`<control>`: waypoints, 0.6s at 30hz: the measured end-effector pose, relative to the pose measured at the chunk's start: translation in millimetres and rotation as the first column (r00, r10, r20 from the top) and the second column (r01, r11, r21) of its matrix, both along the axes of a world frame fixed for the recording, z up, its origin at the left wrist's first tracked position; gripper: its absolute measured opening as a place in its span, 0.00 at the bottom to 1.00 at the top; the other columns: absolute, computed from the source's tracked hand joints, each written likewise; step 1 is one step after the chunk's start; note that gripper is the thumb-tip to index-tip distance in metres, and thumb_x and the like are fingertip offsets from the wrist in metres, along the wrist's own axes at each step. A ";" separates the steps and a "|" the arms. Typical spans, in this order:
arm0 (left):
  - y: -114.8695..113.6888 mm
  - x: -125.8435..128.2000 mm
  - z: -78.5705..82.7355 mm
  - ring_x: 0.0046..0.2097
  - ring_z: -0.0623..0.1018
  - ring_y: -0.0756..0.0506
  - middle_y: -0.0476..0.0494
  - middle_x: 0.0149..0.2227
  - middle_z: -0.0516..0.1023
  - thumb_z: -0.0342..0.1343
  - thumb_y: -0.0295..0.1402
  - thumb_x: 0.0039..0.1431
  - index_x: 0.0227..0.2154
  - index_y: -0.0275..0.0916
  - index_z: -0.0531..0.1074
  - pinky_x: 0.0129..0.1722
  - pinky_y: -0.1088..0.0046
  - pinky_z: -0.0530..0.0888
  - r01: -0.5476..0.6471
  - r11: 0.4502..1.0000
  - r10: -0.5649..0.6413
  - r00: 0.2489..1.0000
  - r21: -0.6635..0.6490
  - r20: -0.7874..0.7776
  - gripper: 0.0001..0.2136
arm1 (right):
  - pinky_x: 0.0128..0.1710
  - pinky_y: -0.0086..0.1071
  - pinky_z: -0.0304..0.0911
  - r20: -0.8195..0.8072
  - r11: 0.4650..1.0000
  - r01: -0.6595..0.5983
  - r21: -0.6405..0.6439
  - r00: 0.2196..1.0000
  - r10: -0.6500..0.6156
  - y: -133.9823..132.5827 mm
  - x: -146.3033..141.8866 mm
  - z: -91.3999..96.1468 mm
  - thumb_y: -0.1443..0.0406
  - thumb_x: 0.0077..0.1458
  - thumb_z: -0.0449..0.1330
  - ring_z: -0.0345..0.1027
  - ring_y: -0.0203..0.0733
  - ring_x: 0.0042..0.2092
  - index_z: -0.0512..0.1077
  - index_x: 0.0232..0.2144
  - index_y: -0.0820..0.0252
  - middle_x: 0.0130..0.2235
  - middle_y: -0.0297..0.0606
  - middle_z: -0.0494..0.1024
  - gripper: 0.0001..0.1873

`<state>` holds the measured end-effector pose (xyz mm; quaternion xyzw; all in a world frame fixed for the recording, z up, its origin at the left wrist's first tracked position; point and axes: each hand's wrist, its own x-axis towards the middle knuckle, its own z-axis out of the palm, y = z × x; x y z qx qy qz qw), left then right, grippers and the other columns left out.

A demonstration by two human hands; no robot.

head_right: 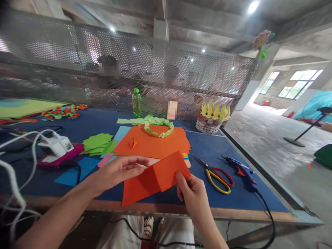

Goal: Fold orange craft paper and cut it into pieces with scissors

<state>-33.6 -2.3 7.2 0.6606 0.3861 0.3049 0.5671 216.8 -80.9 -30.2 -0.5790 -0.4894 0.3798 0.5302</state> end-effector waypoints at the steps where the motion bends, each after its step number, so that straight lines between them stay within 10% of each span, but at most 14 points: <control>1: 4.0 7.7 -0.2 0.54 0.78 0.37 0.37 0.52 0.80 0.66 0.47 0.54 0.47 0.38 0.77 0.55 0.62 0.71 0.005 1.000 -0.005 1.000 0.008 -0.005 0.22 | 0.22 0.30 0.49 -0.001 1.000 -0.011 0.000 1.000 0.011 2.1 0.9 0.0 0.42 0.56 0.60 0.53 0.33 0.20 0.63 0.15 0.58 0.16 0.29 0.62 0.31; 18: 33.7 50.4 -6.2 0.30 0.75 0.50 0.50 0.28 0.79 0.72 0.42 0.41 0.30 0.36 0.78 0.33 0.76 0.66 0.065 0.986 -0.063 0.998 -0.156 0.017 0.17 | 0.20 0.27 0.50 0.107 0.998 0.050 0.039 0.993 -0.054 12.1 11.7 3.9 0.46 0.58 0.59 0.54 0.31 0.19 0.63 0.16 0.58 0.15 0.28 0.63 0.28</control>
